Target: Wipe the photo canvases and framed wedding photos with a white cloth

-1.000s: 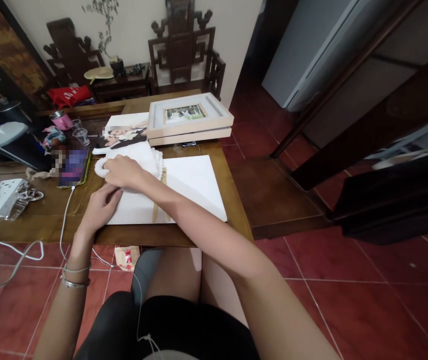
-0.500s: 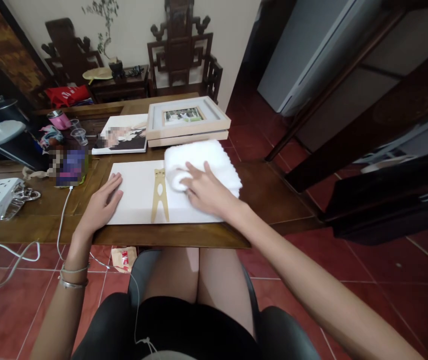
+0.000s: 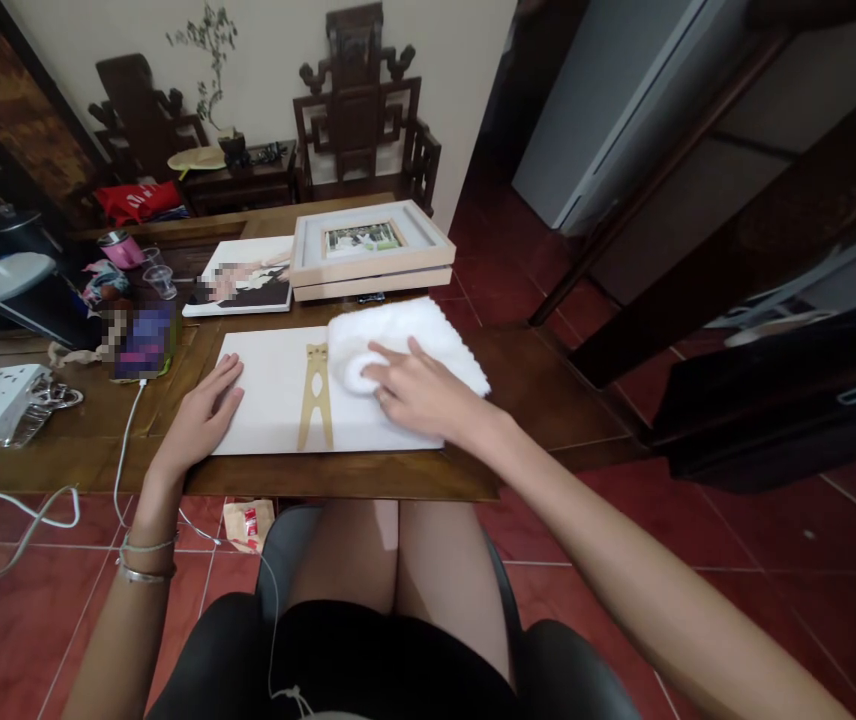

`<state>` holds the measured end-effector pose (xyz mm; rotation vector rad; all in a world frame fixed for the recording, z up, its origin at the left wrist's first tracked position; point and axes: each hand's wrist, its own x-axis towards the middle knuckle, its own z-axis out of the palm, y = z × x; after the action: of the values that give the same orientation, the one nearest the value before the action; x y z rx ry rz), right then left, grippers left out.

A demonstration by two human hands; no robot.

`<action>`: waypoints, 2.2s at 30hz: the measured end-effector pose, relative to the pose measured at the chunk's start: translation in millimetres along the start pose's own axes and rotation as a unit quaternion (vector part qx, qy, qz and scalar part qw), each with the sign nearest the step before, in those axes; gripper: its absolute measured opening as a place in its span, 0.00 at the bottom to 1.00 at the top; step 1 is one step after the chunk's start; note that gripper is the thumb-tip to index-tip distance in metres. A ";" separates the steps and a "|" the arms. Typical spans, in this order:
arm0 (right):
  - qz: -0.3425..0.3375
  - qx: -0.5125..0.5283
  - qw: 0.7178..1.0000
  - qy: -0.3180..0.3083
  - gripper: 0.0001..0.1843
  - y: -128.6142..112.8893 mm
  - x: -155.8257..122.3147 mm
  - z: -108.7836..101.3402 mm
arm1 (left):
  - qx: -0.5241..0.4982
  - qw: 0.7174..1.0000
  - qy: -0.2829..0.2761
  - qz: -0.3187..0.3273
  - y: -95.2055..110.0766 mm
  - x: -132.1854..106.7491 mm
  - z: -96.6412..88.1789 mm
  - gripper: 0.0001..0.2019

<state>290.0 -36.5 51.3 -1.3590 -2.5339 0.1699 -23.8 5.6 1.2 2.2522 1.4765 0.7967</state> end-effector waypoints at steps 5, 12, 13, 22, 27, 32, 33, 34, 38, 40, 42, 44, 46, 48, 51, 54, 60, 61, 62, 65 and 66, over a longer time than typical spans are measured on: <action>0.039 -0.042 0.998 -0.029 0.15 30.8 58.8 3.9 | -0.006 1.000 0.007 0.000 0.4 -1.0 -0.4 0.25; 0.030 -0.061 0.997 -0.046 0.13 24.5 34.7 7.8 | -0.006 1.000 0.005 -0.002 4.4 -0.7 -3.3 0.25; 0.014 -0.047 0.998 -0.050 0.13 19.0 19.5 8.0 | -0.006 1.000 0.005 -0.003 4.8 -0.7 -3.6 0.25; -0.029 0.072 0.993 -0.090 0.16 -44.2 -72.4 -25.7 | 0.008 1.000 0.006 0.002 3.3 0.0 -1.9 0.25; 0.026 0.072 0.996 -0.039 0.10 -16.3 -19.7 -25.0 | 0.004 1.000 0.007 0.002 -1.2 0.1 0.1 0.25; 0.030 0.068 0.997 -0.022 0.10 36.8 48.1 -9.7 | 0.003 1.000 0.008 0.003 -3.5 0.1 0.3 0.25; 0.033 0.064 0.997 -0.019 0.10 44.1 57.8 -7.8 | 0.003 1.000 0.008 0.004 -3.1 0.0 0.0 0.26; 0.035 0.059 0.998 -0.015 0.09 49.7 65.2 -6.1 | 0.002 1.000 0.009 0.005 -2.5 -0.1 -0.3 0.26; 0.034 0.050 0.998 -0.020 0.07 54.0 66.1 1.4 | 0.002 1.000 0.009 0.001 1.1 -0.7 -2.0 0.25; 0.026 0.046 0.998 -0.023 0.05 45.3 47.7 6.2 | 0.004 1.000 0.008 -0.001 3.0 -0.8 -3.0 0.25; 0.008 0.045 0.999 -0.018 0.06 29.6 18.8 9.8 | 0.006 1.000 0.005 -0.003 4.4 -0.8 -3.6 0.25; -0.014 0.055 0.998 -0.019 0.09 8.1 -15.6 9.7 | 0.008 1.000 0.006 -0.003 4.8 -0.5 -3.4 0.25; -0.033 0.070 0.996 -0.034 0.12 -15.7 -47.9 4.7 | 0.010 1.000 0.008 -0.001 4.3 0.0 -2.5 0.26; -0.048 0.076 0.994 -0.061 0.15 -36.4 -70.4 -4.5 | 0.013 1.000 0.008 0.003 3.1 0.4 -1.4 0.26; -0.046 0.082 0.992 -0.085 0.18 -50.1 -77.4 -19.5 | 0.017 1.000 0.005 0.008 1.2 0.8 -0.2 0.26; -0.028 0.084 0.994 -0.064 0.16 -38.1 -55.4 -25.9 | 0.012 1.000 0.003 0.007 0.0 0.7 0.2 0.26; -0.006 0.026 0.999 -0.045 0.13 16.6 23.7 -4.2 | -0.008 1.000 0.006 -0.002 -0.4 -0.4 -0.1 0.26; -0.004 0.007 0.999 -0.042 0.13 23.3 34.9 1.9 | -0.007 1.000 0.005 -0.003 -0.3 -0.6 -0.3 0.26; -0.003 -0.011 0.999 -0.036 0.14 28.6 44.1 8.0 | -0.006 1.000 0.005 -0.004 0.0 -0.7 -0.6 0.26; -0.001 -0.052 0.999 -0.013 0.16 34.7 54.6 24.3 | -0.001 1.000 0.004 -0.006 1.2 -0.8 -1.7 0.25; -0.003 -0.058 0.998 -0.009 0.17 33.3 51.5 28.2 | 0.000 1.000 0.004 -0.005 1.7 -0.8 -2.1 0.25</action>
<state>281.5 25.4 25.7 -1.3965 -2.5988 0.0338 -24.0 4.1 3.6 2.2430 1.4902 0.8023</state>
